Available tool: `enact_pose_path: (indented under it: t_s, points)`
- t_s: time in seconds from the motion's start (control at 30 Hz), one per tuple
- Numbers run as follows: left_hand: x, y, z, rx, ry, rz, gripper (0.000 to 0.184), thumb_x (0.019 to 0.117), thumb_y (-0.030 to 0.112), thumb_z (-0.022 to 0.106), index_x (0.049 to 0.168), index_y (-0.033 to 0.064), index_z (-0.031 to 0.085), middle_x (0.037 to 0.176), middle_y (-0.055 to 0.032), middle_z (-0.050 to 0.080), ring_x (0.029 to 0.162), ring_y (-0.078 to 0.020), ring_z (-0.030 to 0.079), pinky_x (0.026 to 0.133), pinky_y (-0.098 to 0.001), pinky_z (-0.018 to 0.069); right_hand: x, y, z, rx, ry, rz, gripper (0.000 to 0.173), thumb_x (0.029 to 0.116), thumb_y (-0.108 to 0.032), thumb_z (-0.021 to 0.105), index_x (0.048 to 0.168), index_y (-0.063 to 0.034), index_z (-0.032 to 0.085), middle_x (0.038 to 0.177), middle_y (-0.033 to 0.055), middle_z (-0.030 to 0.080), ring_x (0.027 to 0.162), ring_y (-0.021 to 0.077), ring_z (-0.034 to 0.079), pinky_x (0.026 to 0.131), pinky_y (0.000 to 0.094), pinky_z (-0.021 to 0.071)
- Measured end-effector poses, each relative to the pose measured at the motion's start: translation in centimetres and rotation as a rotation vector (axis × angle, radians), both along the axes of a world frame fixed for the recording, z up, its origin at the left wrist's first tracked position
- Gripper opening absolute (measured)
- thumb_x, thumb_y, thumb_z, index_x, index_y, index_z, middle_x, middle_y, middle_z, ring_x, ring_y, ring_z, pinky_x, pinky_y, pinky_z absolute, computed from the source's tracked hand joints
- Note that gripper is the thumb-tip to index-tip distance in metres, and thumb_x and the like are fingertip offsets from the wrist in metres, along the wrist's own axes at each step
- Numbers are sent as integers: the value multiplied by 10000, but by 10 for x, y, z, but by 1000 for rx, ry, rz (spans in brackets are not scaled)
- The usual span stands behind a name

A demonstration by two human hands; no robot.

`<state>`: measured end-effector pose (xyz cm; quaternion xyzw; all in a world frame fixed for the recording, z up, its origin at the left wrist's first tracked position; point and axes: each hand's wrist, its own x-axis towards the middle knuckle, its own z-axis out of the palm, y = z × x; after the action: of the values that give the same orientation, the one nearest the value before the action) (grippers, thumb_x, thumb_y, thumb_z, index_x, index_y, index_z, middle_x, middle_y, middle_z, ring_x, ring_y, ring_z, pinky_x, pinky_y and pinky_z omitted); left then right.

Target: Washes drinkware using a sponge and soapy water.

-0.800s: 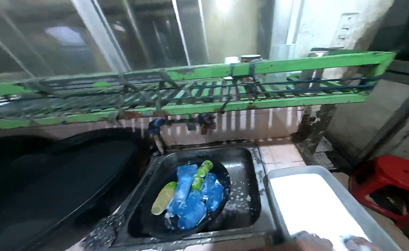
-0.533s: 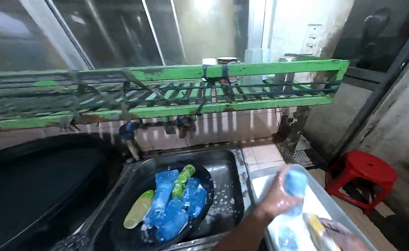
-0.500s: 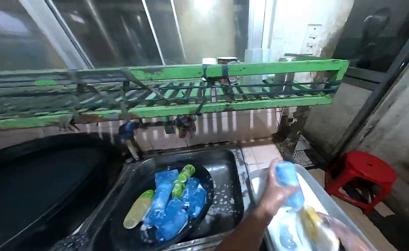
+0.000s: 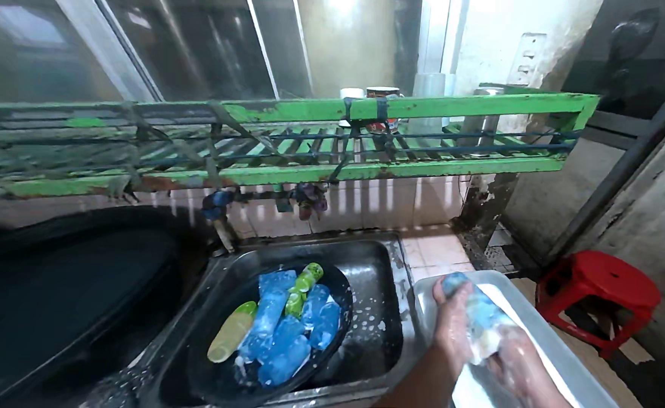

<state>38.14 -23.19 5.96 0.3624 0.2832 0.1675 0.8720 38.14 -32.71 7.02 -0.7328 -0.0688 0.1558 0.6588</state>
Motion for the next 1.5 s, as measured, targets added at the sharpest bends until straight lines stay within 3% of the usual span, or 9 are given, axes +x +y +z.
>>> enact_pose_path:
  t_s: [0.1, 0.23, 0.5, 0.67, 0.8, 0.9, 1.1, 1.33, 1.5]
  points:
    - [-1, 22, 4, -45, -49, -146, 522, 1035, 357, 554, 1483, 123, 421, 1265, -151, 644, 1086, -255, 655, 896, -449, 563, -24, 19, 23, 186, 30, -123, 140, 935, 50, 474, 1003, 4, 587, 813, 40, 665, 724, 65, 661, 648, 230, 573]
    - [2, 0, 13, 134, 16, -50, 719, 910, 121, 730, 1509, 77, 334, 1247, -251, 605, 998, -311, 672, 829, -474, 587, -5, -10, 14, -799, -628, 478, 383, 1013, -165, 558, 1276, 98, 647, 1316, 303, 640, 1287, 448, 587, 1124, 566, 420]
    - [4, 14, 15, -54, -31, -182, 638, 1016, 306, 585, 1567, 159, 299, 1346, -184, 587, 1128, -294, 632, 917, -483, 550, -21, 18, 16, 13, -46, -163, 134, 875, 88, 521, 973, 46, 602, 789, 65, 626, 689, 92, 624, 623, 269, 545]
    - [9, -13, 9, 188, 84, 20, 705, 869, 119, 784, 1446, 46, 385, 1159, -258, 628, 930, -321, 683, 791, -481, 592, 7, -15, 24, -1007, -584, 621, 467, 1096, -256, 437, 1486, -8, 500, 1534, 182, 505, 1462, 314, 436, 1213, 474, 321]
    - [6, -4, 10, -19, 8, -17, 697, 969, 178, 690, 1546, 142, 300, 1300, -236, 586, 1052, -327, 657, 857, -499, 573, 6, 0, -28, 55, -355, 68, 249, 892, 11, 601, 1105, 133, 642, 1035, 137, 715, 992, 112, 682, 920, 245, 550]
    - [1, 11, 18, -99, -6, -147, 602, 1011, 257, 594, 1539, 170, 319, 1260, -188, 614, 1052, -298, 653, 853, -474, 567, -23, 18, 21, 61, -13, -138, 221, 907, 111, 485, 1101, 35, 558, 890, 64, 623, 770, 77, 637, 686, 240, 558]
    - [-5, -14, 3, 251, 133, -62, 768, 892, 179, 782, 1502, 60, 330, 1260, -281, 593, 1053, -340, 658, 880, -502, 562, 11, -30, -33, -728, -831, 407, 351, 1012, -206, 569, 1233, 36, 698, 1252, 231, 698, 1228, 405, 641, 1094, 542, 469]
    - [-53, -19, 5, 1753, 36, -725, 737, 917, 74, 679, 1588, 113, 374, 1632, -225, 329, 1526, -393, 287, 1237, -608, 177, 33, -49, 14, -476, 184, 273, 253, 1006, 33, 497, 1246, -4, 571, 978, 70, 622, 827, 111, 614, 750, 313, 531]
    - [-47, 2, 5, 2031, -215, -757, 849, 800, 205, 828, 1548, 178, 428, 1347, -218, 597, 1182, -421, 611, 975, -565, 515, 40, -71, 19, -308, 207, 683, 242, 894, 34, 588, 1087, -106, 625, 875, -63, 682, 788, 23, 658, 740, 230, 573]
